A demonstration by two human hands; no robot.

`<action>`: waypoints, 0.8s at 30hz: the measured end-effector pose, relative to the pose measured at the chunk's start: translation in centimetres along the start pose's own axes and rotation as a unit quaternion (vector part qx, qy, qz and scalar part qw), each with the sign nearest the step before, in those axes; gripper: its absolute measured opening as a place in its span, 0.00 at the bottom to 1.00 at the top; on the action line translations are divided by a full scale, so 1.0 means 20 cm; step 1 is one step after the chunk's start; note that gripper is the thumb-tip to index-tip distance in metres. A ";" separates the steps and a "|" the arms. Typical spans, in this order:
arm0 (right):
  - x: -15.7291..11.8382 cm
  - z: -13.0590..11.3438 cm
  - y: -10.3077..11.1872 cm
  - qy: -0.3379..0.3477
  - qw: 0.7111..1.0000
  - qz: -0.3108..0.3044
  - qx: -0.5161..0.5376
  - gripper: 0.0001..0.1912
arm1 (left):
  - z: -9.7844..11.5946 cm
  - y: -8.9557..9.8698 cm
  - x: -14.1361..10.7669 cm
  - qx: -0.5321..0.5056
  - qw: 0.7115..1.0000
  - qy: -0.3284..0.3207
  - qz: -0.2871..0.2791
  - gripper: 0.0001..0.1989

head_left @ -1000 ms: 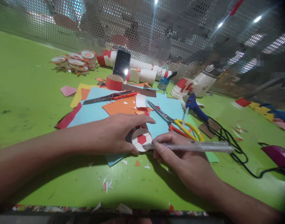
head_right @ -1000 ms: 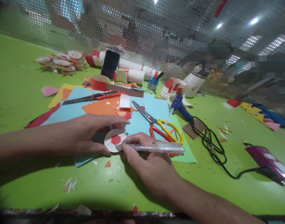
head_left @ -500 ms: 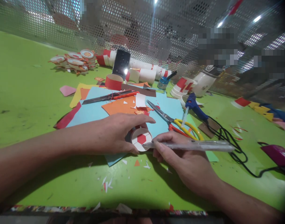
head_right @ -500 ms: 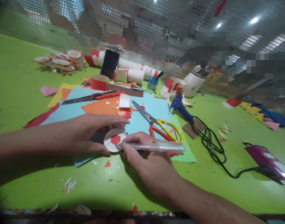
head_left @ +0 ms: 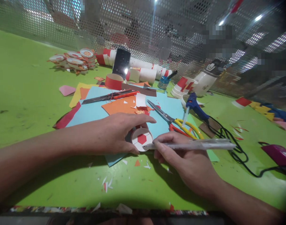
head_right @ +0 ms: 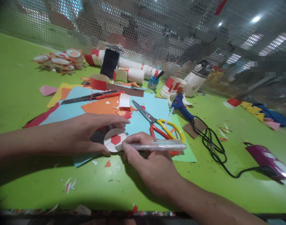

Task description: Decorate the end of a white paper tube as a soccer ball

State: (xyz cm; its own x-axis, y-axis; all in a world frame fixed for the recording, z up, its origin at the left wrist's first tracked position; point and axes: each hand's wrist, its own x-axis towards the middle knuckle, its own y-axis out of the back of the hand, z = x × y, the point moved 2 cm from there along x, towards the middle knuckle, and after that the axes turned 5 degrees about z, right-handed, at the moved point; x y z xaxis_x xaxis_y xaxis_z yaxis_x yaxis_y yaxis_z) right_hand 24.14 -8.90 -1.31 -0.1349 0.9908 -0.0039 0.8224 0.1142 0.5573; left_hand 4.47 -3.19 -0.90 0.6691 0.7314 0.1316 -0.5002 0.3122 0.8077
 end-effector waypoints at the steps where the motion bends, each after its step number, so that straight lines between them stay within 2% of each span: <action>1: 0.00 0.00 0.00 0.003 1.000 0.000 0.003 0.08 | 0.00 0.00 0.00 -0.001 1.000 -0.003 0.000 0.37; 24: 0.00 -0.01 0.00 0.001 0.999 -0.002 -0.033 0.07 | 0.00 0.00 0.00 0.008 1.000 -0.020 0.010 0.35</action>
State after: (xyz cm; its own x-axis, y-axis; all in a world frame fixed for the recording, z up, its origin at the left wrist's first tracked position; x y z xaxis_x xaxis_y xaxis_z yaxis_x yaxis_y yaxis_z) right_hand 24.09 -8.86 -1.16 -0.1395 0.9902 -0.0056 0.7835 0.1138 0.6109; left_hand 4.49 -3.19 -0.99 0.6809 0.7124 0.1701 -0.5051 0.2885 0.8134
